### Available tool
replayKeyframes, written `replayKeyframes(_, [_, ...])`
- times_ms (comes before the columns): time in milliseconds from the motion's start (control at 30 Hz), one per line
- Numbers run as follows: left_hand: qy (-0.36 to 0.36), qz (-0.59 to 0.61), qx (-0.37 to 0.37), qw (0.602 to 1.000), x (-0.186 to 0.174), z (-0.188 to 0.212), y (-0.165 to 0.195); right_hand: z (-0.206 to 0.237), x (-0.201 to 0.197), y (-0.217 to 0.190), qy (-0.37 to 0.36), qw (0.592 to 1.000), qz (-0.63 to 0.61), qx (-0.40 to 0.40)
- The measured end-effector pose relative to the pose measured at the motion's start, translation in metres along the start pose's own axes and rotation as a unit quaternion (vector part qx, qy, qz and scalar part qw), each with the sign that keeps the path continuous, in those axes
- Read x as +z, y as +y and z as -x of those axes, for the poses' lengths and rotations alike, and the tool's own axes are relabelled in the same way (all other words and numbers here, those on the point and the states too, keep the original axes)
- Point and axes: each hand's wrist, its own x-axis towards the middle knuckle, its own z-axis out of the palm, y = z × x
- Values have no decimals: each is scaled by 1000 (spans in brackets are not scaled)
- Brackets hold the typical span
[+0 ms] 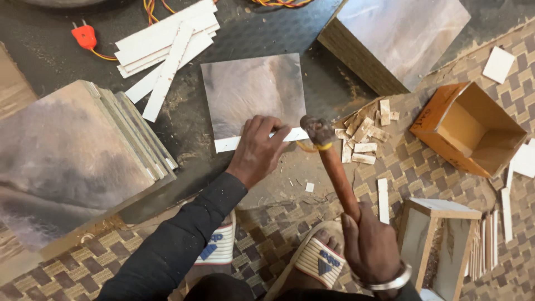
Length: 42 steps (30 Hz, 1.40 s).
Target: The person sits on the floor and nails thin white wooden strips along the edges of a square board using a hammer, tapping small nails to attach the strips. They align each strip by hand, hammer it in place, then set the finished board onto a stack of completed boards and pick up the next board and strip to repeat the process.
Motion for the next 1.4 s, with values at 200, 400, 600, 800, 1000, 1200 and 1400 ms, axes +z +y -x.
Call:
replayKeyframes(200, [-4, 15, -12, 1000, 0, 1, 1, -14, 9, 7, -85, 991, 46, 92])
replayKeyframes(400, [-1, 20, -11, 1000, 3, 0, 0, 4, 3, 4, -17, 996, -19, 82])
replayKeyframes(600, [-1, 14, -10, 1000, -1, -1, 0, -17, 13, 7, -65, 995, 54, 49])
replayKeyframes(800, [0, 12, -7, 1000, 3, 0, -3, 5, 13, 14, 3, 999, -16, 37])
replayKeyframes(1000, [-3, 6, 1, 1000, 2, -1, -4, -17, 29, 33, -46, 996, 53, 60])
replayKeyframes(1200, [2, 8, -10, 1000, 3, -1, -3, 4, 15, 28, 16, 1000, 3, 16])
replayKeyframes(1400, [19, 12, -4, 1000, 0, -2, -4, -13, 29, 24, -92, 989, 71, 89])
